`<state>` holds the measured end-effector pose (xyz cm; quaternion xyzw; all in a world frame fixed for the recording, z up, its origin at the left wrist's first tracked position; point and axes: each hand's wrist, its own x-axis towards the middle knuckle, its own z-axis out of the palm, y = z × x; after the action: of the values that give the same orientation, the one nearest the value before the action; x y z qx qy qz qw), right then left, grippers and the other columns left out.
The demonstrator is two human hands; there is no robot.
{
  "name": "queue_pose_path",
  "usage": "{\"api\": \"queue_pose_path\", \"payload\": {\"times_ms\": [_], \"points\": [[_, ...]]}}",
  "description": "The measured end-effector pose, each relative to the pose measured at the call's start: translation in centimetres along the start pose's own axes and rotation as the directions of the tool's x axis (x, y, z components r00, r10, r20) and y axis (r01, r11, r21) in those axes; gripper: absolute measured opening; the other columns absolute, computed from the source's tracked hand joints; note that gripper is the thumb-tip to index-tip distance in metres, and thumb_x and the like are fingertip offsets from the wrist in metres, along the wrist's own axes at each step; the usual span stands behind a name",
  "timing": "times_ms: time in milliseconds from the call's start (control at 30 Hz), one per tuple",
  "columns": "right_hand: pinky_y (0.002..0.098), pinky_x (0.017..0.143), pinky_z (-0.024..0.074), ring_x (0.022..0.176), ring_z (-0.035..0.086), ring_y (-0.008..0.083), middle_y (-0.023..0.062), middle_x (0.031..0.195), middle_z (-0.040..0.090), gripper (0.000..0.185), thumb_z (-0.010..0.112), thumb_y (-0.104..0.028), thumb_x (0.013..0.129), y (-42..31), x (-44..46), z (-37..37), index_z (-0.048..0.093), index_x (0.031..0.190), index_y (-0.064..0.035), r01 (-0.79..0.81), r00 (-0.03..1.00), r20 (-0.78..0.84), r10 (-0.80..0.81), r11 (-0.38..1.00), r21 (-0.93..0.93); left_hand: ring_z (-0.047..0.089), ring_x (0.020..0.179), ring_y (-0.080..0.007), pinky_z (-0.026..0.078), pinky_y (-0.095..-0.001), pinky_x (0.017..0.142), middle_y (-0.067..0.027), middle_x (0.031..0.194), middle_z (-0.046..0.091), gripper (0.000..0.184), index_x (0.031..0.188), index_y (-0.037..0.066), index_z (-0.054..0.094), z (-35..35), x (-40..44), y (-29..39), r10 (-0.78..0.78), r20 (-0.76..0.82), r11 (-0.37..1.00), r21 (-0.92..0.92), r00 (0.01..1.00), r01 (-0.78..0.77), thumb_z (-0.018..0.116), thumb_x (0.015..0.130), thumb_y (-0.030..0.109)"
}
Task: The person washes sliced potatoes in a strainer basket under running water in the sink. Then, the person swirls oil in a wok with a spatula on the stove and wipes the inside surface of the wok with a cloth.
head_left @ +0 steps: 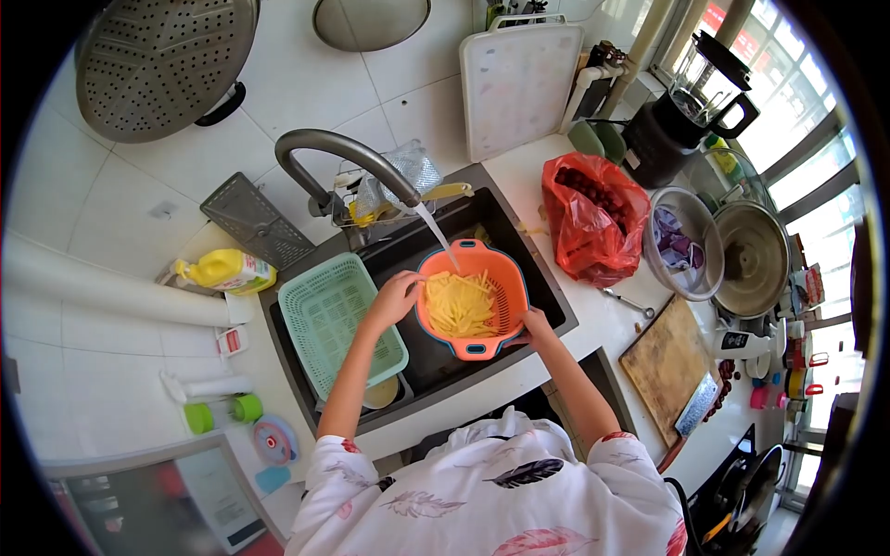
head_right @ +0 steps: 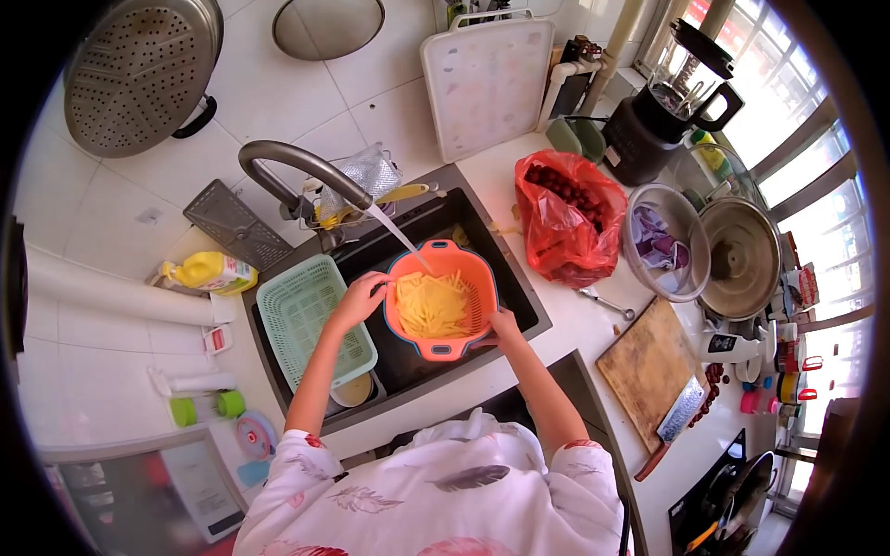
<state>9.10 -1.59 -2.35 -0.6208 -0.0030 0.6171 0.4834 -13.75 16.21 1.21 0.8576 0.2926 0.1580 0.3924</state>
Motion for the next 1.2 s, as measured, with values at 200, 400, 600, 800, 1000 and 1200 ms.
{"api": "queue_pose_path", "payload": {"times_ms": [200, 400, 600, 800, 1000, 1200], "points": [[0.0440, 0.050, 0.0546, 0.070, 0.061, 0.0315, 0.0180, 0.090, 0.056, 0.033, 0.042, -0.008, 0.075, 0.4, 3.5, 4.6, 0.045, 0.105, 0.0034, 0.032, 0.998, -0.058, -0.033, 0.999, -0.024, 0.053, 0.085, -0.0262, 0.042, -0.0312, 0.075, -0.0122, 0.093, 0.054, 0.019, 0.096, 0.002, 0.056, -0.8, -0.3, 0.7, -0.128, -0.058, 0.991, -0.044, 0.990, 0.126, 0.049, 0.078, 0.004], [0.0434, 0.049, 0.0545, 0.072, 0.062, 0.0300, 0.0182, 0.091, 0.058, 0.038, 0.049, -0.014, 0.075, 2.1, 2.1, 2.4, 0.045, 0.107, 0.0052, 0.017, 0.998, 0.065, -0.024, 0.995, 0.102, 0.052, 0.077, -0.0175, 0.042, -0.0251, 0.069, -0.0082, 0.090, 0.054, 0.020, 0.098, 0.003, 0.055, -0.1, 0.2, 0.2, -0.058, -0.117, 0.998, -0.034, 0.991, 0.055, 0.049, 0.079, 0.002], [0.0431, 0.050, 0.0544, 0.071, 0.062, 0.0300, 0.0175, 0.089, 0.058, 0.037, 0.045, -0.006, 0.071, 0.5, 1.2, 1.2, 0.047, 0.106, 0.0051, 0.002, 1.000, 0.014, -0.001, 1.000, -0.013, 0.049, 0.099, -0.0206, 0.042, -0.0316, 0.080, -0.0082, 0.103, 0.051, 0.024, 0.102, 0.004, 0.052, -0.1, -0.2, -0.9, -0.069, -0.189, 0.998, -0.026, 0.980, 0.065, 0.049, 0.078, 0.001], [0.0431, 0.052, 0.0546, 0.074, 0.061, 0.0294, 0.0151, 0.089, 0.058, 0.038, 0.043, -0.003, 0.070, 1.2, 1.7, 3.4, 0.046, 0.107, 0.0022, 0.021, 1.000, -0.021, -0.021, 1.000, 0.020, 0.047, 0.099, -0.0272, 0.040, -0.0333, 0.084, -0.0131, 0.113, 0.043, 0.040, 0.112, 0.005, 0.044, 0.8, -0.6, -3.5, -0.067, -0.328, 0.996, -0.084, 0.942, 0.042, 0.052, 0.073, -0.001], [0.0388, 0.048, 0.0544, 0.065, 0.062, 0.0245, 0.0139, 0.085, 0.058, 0.038, 0.044, -0.004, 0.069, 2.4, 0.6, 0.9, 0.050, 0.106, 0.0008, 0.142, 0.985, -0.091, -0.146, 0.988, -0.055, 0.047, 0.099, -0.0257, 0.044, -0.0331, 0.077, -0.0121, 0.110, 0.045, 0.038, 0.110, 0.007, 0.047, 0.7, -0.5, -3.4, -0.187, -0.375, 0.980, -0.133, 0.908, 0.147, 0.052, 0.073, 0.000], [0.0385, 0.045, 0.0540, 0.062, 0.061, 0.0259, 0.0125, 0.081, 0.056, 0.043, 0.043, -0.006, 0.066, 1.5, 1.5, 1.4, 0.051, 0.108, -0.0029, 0.177, 0.971, -0.143, -0.189, 0.980, -0.091, 0.055, 0.085, -0.0161, 0.045, -0.0267, 0.071, -0.0048, 0.095, 0.057, 0.017, 0.099, 0.005, 0.054, -0.5, -0.7, -4.2, -0.193, -0.441, 0.979, -0.142, 0.877, 0.144, 0.049, 0.083, 0.006]]}}
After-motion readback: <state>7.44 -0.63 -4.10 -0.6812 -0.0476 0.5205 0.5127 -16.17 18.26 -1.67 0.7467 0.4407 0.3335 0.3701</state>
